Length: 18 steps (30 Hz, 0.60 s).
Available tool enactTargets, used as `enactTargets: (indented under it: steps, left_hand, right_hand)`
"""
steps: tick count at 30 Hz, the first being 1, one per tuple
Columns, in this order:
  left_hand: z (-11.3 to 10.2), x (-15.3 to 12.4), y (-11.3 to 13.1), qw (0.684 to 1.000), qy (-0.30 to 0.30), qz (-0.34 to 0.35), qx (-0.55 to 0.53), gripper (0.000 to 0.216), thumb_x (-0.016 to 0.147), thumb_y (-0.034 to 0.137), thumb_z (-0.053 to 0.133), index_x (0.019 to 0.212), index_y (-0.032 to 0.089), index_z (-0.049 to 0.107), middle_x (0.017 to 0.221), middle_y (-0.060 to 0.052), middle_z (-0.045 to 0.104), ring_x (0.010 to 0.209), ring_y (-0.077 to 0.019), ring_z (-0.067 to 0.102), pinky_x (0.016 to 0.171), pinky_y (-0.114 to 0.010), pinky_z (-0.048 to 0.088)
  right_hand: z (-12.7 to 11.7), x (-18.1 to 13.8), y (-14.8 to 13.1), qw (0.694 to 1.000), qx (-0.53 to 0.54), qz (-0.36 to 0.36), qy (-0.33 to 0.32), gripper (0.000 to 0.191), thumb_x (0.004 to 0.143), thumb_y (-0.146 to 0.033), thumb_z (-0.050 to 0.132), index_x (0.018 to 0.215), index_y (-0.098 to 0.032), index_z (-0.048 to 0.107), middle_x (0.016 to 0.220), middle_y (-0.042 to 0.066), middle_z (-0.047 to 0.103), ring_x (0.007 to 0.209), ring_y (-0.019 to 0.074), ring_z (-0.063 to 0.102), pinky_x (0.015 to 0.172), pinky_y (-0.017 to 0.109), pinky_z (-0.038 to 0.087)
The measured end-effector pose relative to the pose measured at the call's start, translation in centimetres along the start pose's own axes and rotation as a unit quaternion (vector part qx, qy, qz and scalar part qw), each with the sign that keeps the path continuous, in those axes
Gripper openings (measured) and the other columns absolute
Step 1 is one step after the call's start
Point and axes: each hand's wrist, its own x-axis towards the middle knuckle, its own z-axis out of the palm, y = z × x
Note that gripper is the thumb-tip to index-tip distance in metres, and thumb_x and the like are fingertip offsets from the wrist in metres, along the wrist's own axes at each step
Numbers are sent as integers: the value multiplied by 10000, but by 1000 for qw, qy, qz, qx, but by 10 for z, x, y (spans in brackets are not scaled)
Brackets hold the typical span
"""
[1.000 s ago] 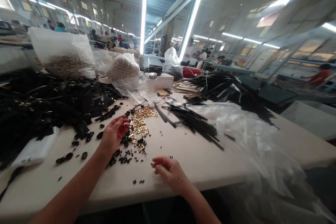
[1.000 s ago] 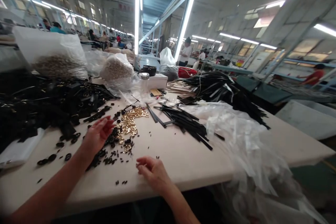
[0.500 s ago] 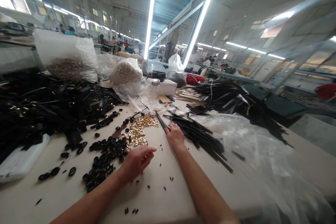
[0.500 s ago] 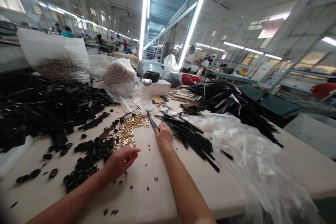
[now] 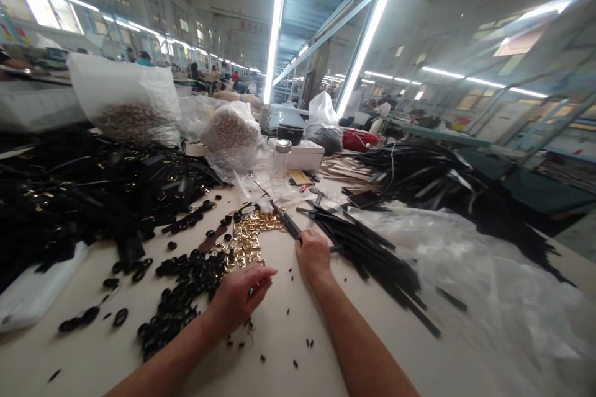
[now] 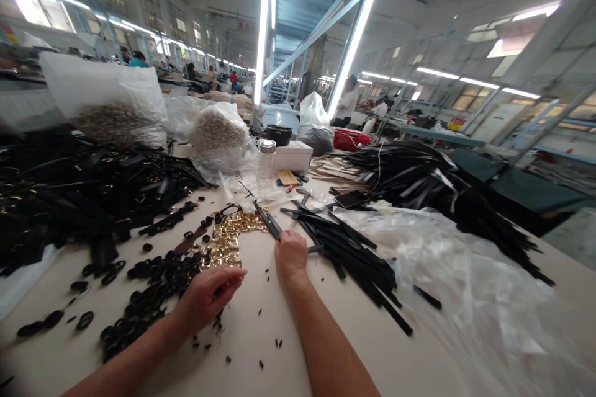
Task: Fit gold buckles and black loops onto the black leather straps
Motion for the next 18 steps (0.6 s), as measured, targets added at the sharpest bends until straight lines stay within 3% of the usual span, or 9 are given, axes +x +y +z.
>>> enactTargets:
  steps: [8,18]
  left_hand:
    - [0,-1,-3,999,8,-33,-30,177,914,209,534,1045,214,652,877,-45,711,712,-137,644,698,-264,516]
    - [-5,3,-4,990,32,-118,-65,163,901,266,556,955,205,697,883,-56,725,734,-159,651,708,-281,527]
  right_hand:
    - [2,6,27,999,-8,52,-1,227,892,-91,483,980,-141,686,930,120,701,841,218,658,708,289,415]
    - [-11,4,44,991,115,64,11,241,937,-264,465,962,-216,699,938,51,735,812,183,674,709,251,438]
